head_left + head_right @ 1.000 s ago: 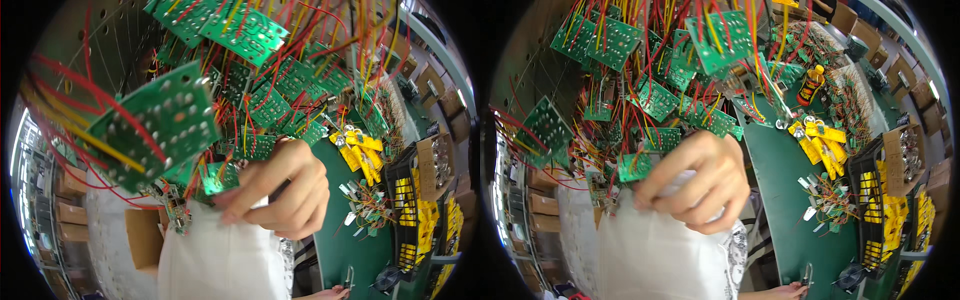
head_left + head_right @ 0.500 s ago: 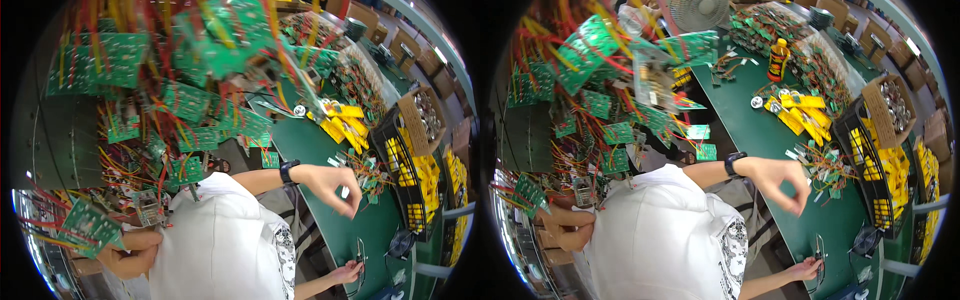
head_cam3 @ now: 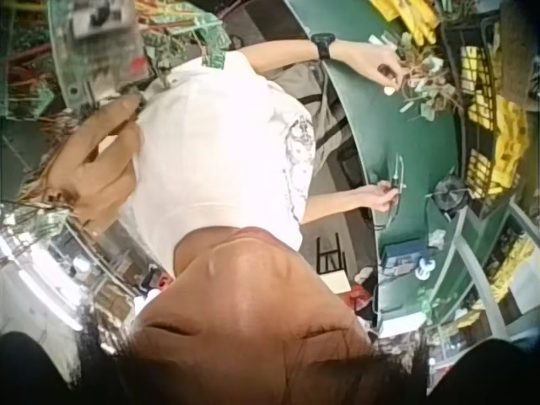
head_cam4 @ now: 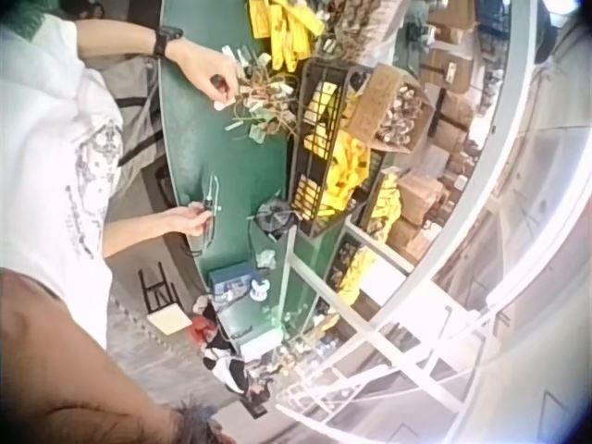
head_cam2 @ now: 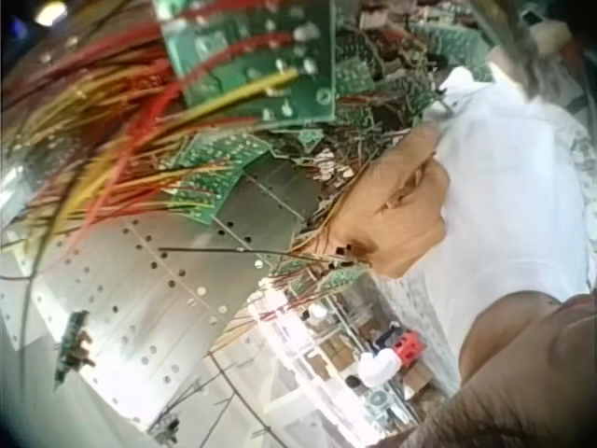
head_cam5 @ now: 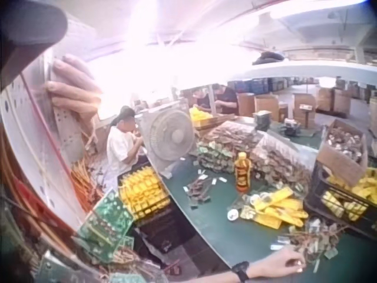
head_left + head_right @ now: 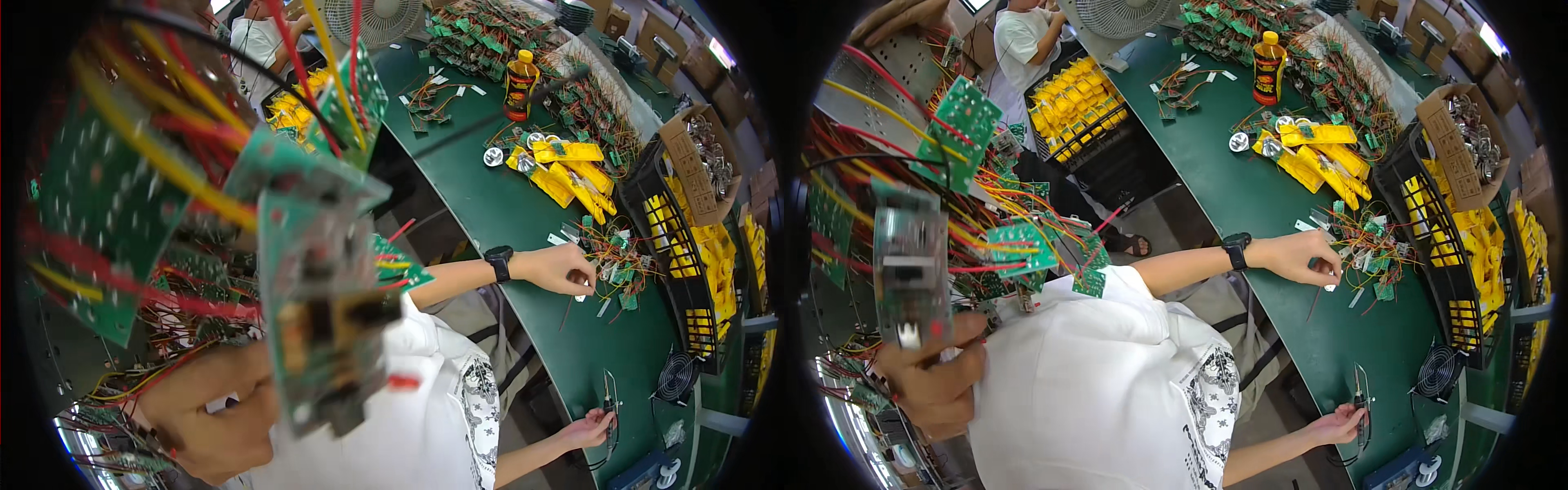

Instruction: The person solders wires connected to circuit boards onto small LED boards using a soldering iron by hand.

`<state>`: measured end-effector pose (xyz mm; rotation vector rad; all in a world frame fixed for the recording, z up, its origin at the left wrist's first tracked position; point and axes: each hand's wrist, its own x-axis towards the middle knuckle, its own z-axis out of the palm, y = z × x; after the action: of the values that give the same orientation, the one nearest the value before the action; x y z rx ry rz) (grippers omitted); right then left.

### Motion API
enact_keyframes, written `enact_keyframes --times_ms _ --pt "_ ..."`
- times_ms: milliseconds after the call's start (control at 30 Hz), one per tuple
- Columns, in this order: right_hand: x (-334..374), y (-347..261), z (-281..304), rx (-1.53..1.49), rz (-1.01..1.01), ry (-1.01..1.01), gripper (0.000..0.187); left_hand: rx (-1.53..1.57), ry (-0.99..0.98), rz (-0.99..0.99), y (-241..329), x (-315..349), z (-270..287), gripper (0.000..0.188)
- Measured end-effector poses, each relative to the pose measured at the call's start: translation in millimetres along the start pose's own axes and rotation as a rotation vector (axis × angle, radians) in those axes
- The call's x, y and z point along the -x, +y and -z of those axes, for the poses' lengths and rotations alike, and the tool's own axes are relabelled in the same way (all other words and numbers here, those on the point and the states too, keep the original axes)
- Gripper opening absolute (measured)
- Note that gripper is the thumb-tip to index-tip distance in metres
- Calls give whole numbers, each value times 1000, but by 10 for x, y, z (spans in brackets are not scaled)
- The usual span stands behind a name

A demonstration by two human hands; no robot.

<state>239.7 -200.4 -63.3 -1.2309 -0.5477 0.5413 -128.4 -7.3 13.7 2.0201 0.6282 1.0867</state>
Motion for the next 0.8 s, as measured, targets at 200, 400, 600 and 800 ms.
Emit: enact_keyframes --times_ms 200,400,600,800 --pt "23 -50 -55 -12 -37 33 26 134 39 120 -157 137 4 17" --pt "129 -146 -163 -57 -4 27 19 149 -27 234 -255 232 -101 17" --pt "176 -85 -148 -154 -56 77 22 75 -62 226 -241 227 -178 10" --pt "186 -107 -145 -213 -44 -8 23 -204 -41 146 -69 200 -283 8"
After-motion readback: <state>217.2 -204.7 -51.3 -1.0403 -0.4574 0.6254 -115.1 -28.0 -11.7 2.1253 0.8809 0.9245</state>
